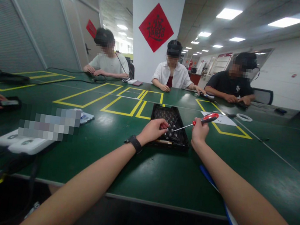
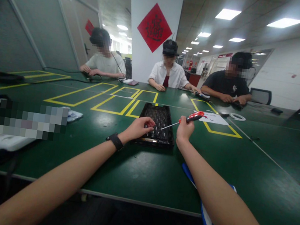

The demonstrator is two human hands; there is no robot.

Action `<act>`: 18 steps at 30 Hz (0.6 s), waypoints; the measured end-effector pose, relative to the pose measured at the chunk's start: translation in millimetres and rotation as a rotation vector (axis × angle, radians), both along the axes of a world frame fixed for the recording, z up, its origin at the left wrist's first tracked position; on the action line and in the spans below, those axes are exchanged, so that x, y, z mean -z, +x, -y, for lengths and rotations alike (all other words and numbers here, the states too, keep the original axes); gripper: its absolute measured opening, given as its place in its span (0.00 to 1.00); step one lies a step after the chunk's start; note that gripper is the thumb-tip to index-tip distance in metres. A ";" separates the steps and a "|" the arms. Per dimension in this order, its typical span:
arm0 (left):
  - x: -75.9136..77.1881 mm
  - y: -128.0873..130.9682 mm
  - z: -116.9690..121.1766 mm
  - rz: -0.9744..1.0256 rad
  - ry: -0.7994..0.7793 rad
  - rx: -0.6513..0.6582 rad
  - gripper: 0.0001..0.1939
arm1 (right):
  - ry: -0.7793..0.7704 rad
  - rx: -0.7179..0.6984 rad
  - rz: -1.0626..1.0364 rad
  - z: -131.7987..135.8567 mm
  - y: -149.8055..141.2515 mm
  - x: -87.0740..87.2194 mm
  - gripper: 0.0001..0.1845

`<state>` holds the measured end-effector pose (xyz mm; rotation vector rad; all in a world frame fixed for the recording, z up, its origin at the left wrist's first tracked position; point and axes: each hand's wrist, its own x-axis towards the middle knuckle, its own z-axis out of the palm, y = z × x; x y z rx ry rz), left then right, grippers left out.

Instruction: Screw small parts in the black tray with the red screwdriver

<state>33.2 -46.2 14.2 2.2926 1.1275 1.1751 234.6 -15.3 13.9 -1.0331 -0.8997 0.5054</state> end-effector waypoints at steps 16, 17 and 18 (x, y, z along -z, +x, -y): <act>-3.3 1.1 3.3 -0.007 -0.029 -0.022 0.07 | 0.023 0.086 0.161 8.4 -5.0 -2.6 0.10; -3.1 1.1 3.1 -0.007 -0.028 -0.022 0.07 | 0.021 0.079 0.163 8.6 -5.1 -2.6 0.11; -2.9 1.1 2.9 -0.007 -0.027 -0.022 0.07 | 0.021 0.074 0.163 8.8 -5.3 -2.6 0.11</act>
